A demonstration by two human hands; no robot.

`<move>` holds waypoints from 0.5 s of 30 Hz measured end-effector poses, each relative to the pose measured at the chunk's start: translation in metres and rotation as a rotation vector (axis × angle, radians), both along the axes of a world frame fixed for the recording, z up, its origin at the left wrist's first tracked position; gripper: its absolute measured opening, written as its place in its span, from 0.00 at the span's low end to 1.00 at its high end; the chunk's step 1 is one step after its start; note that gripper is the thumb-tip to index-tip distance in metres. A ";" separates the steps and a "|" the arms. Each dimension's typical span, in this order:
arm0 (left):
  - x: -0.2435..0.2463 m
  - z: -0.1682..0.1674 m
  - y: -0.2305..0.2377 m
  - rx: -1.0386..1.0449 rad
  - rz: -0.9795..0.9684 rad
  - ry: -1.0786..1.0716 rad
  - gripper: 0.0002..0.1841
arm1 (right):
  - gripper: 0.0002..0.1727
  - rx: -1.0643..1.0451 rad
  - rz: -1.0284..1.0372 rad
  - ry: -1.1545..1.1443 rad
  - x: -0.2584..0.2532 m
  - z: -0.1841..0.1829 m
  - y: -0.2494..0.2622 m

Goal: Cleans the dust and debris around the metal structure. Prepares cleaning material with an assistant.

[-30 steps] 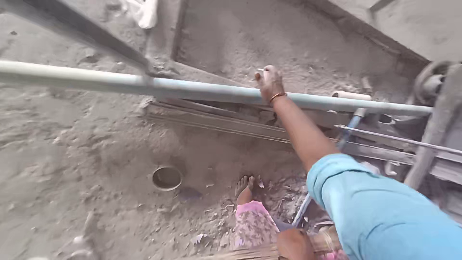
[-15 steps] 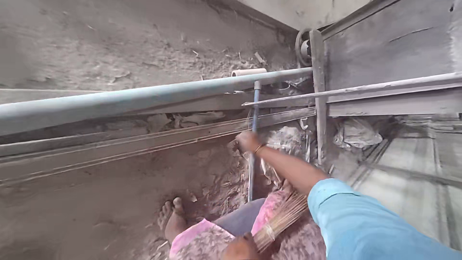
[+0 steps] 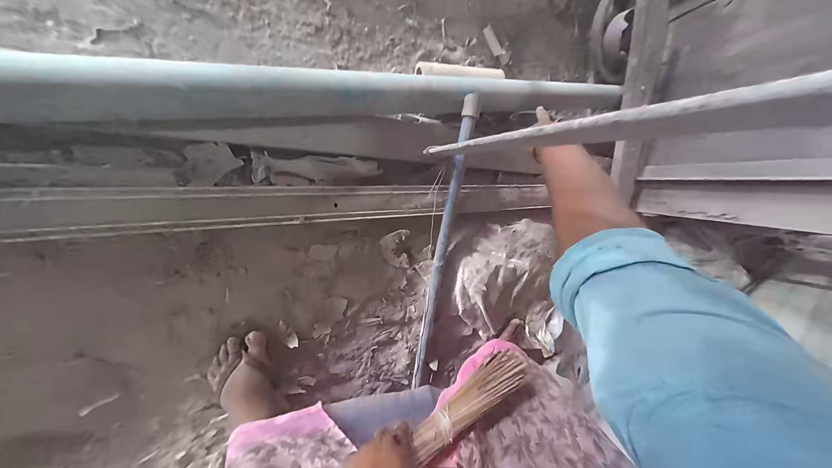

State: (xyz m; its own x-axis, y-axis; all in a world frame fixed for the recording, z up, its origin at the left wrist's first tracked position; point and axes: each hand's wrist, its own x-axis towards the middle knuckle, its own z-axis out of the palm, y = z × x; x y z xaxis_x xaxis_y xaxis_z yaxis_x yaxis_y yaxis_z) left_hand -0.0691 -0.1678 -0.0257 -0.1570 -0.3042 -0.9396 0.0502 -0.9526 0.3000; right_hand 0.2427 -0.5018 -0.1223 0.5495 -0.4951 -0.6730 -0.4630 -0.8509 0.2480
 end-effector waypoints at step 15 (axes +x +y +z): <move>0.021 0.009 0.000 -0.060 -0.084 0.082 0.27 | 0.16 0.608 -0.213 -0.217 -0.187 0.057 0.108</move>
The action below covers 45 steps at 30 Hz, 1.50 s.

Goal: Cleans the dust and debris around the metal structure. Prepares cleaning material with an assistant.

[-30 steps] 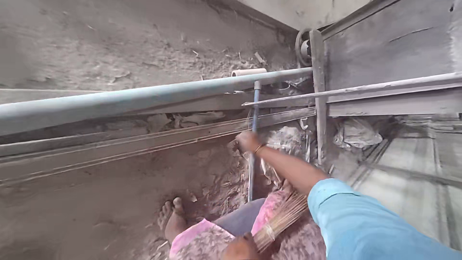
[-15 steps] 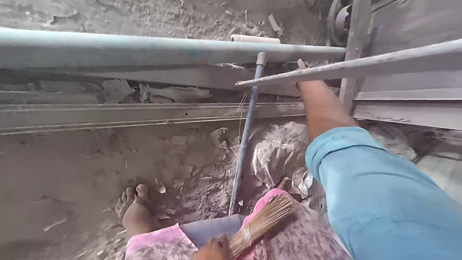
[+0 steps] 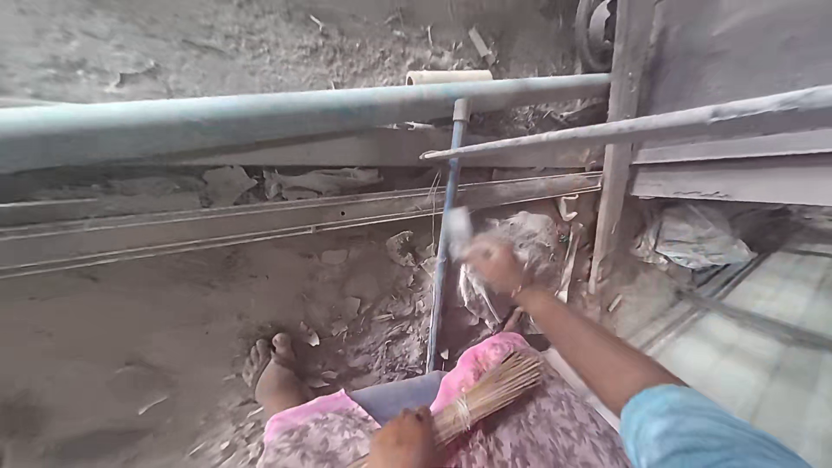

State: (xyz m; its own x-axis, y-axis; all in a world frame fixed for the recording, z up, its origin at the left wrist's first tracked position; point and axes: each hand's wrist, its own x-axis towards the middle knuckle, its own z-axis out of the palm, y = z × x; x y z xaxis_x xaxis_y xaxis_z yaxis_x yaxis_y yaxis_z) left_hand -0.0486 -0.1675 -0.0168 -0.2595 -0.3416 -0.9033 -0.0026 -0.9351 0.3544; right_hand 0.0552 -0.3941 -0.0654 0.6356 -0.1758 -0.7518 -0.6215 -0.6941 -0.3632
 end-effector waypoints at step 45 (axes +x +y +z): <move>0.014 0.015 0.017 -0.058 0.056 0.082 0.22 | 0.33 0.530 0.773 -0.060 0.069 -0.016 0.287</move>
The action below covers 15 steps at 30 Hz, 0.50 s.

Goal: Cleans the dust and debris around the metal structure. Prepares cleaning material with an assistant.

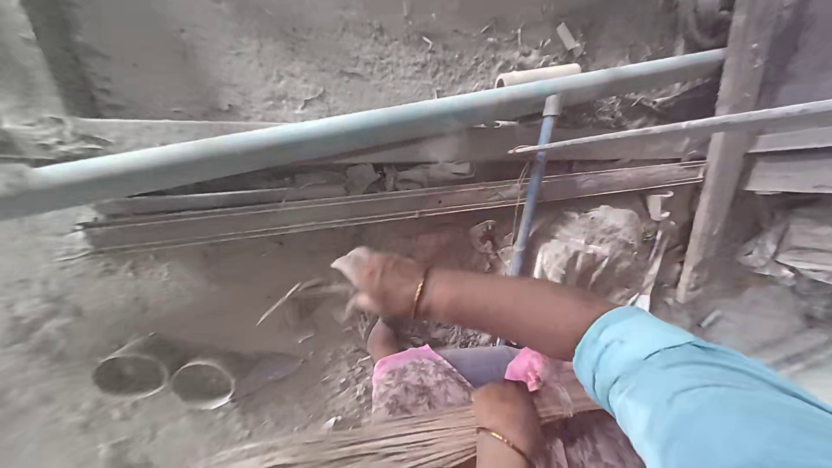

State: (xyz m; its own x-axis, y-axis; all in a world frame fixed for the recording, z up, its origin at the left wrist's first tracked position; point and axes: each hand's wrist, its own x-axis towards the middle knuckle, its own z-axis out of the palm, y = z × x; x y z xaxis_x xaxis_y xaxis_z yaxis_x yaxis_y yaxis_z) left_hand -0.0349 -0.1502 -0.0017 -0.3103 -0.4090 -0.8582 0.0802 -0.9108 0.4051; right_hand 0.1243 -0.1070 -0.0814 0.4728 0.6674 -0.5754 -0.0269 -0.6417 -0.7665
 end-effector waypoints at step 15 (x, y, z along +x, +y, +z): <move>0.038 0.022 0.042 -0.006 0.134 0.099 0.22 | 0.43 -0.682 0.221 -0.350 0.047 -0.138 -0.008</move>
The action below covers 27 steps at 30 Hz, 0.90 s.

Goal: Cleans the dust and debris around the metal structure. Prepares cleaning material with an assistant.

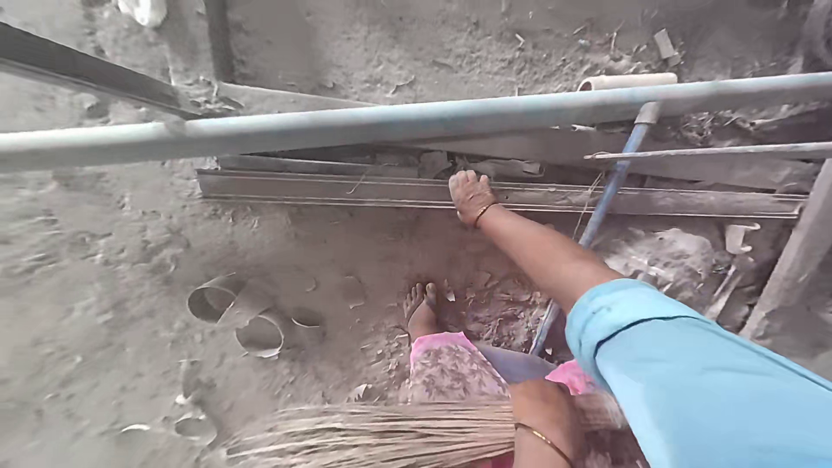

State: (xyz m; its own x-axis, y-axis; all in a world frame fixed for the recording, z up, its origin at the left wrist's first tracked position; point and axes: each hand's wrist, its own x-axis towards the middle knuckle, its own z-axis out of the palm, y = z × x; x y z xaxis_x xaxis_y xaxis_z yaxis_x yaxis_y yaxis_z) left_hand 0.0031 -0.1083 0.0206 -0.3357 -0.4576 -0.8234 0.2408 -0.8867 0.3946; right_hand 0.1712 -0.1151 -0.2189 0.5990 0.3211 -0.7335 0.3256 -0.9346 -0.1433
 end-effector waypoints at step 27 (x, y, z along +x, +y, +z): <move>-0.049 -0.014 -0.010 -0.006 -0.092 -0.223 0.29 | 0.35 0.575 -0.131 -0.522 -0.065 0.085 -0.098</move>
